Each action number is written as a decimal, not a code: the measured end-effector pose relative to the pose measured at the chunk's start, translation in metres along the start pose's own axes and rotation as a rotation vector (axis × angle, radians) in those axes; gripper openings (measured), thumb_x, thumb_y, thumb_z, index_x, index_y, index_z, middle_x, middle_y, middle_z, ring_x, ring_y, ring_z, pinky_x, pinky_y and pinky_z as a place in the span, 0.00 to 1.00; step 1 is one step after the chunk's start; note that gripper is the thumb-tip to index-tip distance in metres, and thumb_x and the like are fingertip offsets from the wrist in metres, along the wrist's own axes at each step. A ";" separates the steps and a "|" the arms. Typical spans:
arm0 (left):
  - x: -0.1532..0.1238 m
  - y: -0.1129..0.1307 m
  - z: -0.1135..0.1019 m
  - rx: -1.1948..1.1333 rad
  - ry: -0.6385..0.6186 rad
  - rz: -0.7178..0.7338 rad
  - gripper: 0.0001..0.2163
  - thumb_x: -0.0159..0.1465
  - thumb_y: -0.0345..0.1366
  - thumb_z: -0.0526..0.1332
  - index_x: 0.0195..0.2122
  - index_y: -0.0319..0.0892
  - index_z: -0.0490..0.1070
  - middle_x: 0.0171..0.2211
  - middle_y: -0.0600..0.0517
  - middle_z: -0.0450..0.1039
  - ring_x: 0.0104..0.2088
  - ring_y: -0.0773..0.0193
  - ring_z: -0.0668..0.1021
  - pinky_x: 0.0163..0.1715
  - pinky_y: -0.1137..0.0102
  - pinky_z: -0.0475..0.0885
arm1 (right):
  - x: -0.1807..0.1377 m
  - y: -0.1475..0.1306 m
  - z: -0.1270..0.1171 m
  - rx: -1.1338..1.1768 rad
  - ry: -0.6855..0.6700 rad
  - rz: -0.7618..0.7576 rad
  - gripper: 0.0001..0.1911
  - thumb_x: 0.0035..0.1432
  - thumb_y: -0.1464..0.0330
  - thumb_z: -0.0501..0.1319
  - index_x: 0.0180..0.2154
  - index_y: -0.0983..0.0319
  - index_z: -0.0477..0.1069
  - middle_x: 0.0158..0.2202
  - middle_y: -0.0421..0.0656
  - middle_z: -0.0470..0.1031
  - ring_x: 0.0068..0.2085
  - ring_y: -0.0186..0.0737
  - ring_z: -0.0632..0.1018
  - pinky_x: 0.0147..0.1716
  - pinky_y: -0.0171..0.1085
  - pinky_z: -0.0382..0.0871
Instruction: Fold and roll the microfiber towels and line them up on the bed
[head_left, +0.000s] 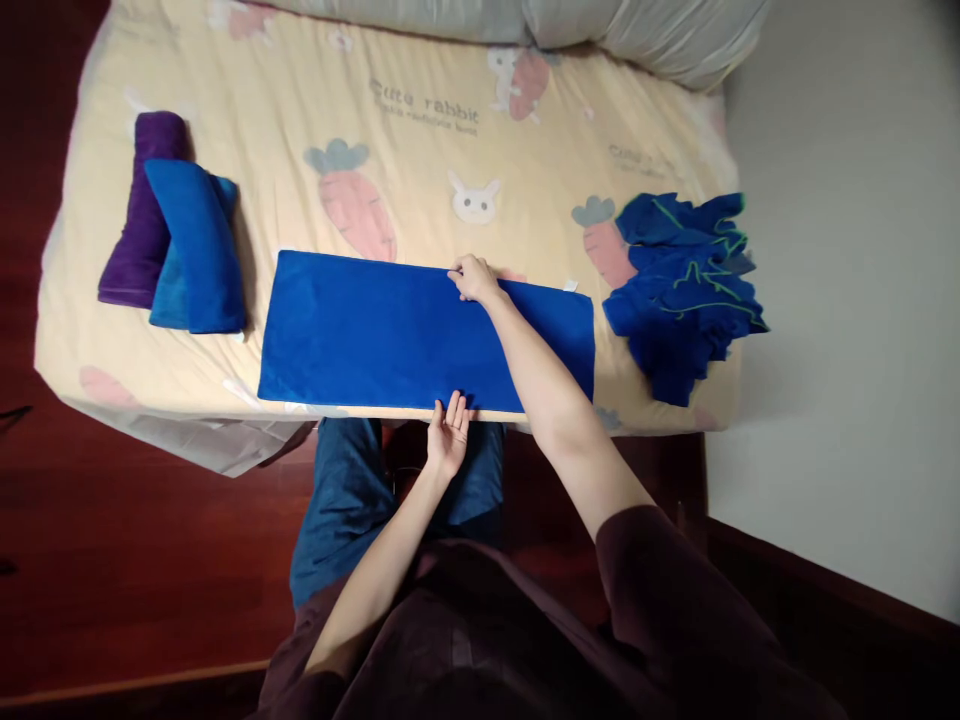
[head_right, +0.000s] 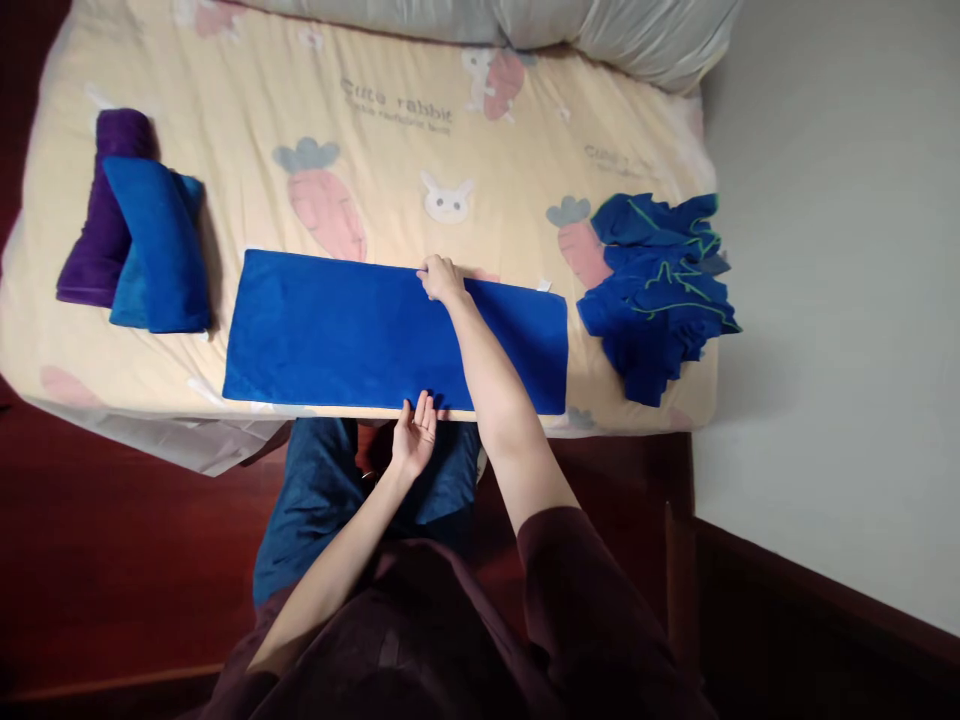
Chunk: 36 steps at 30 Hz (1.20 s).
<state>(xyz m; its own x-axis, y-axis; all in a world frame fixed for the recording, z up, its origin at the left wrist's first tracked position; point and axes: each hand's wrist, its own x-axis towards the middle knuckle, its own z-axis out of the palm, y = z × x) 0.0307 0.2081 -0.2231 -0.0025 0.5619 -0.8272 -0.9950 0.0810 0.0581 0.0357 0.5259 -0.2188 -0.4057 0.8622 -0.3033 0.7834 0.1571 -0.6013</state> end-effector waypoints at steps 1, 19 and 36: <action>-0.001 -0.001 -0.001 -0.012 0.011 0.015 0.16 0.74 0.39 0.56 0.60 0.42 0.73 0.59 0.44 0.75 0.60 0.58 0.77 0.55 0.70 0.78 | -0.002 -0.003 -0.006 0.017 -0.026 0.019 0.08 0.69 0.67 0.61 0.38 0.66 0.74 0.35 0.45 0.75 0.38 0.41 0.81 0.50 0.48 0.75; -0.116 0.076 0.015 0.324 -0.116 0.608 0.15 0.56 0.45 0.75 0.29 0.42 0.72 0.24 0.58 0.64 0.24 0.73 0.69 0.25 0.76 0.64 | -0.123 -0.092 -0.145 0.388 0.364 -0.368 0.11 0.56 0.62 0.67 0.38 0.62 0.73 0.31 0.40 0.80 0.34 0.38 0.78 0.41 0.37 0.71; -0.264 0.269 0.166 0.969 -0.423 1.289 0.25 0.48 0.57 0.74 0.33 0.40 0.74 0.27 0.55 0.69 0.27 0.70 0.68 0.27 0.74 0.62 | -0.312 -0.139 -0.189 0.917 0.574 -0.501 0.31 0.36 0.50 0.79 0.38 0.63 0.79 0.34 0.44 0.82 0.36 0.39 0.81 0.40 0.37 0.75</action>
<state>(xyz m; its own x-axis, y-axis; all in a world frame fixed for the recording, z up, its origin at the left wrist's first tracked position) -0.2201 0.2184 0.1039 -0.5315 0.8166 0.2250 0.0640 -0.2262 0.9720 0.1418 0.3259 0.0990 -0.1178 0.9290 0.3507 -0.1253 0.3364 -0.9333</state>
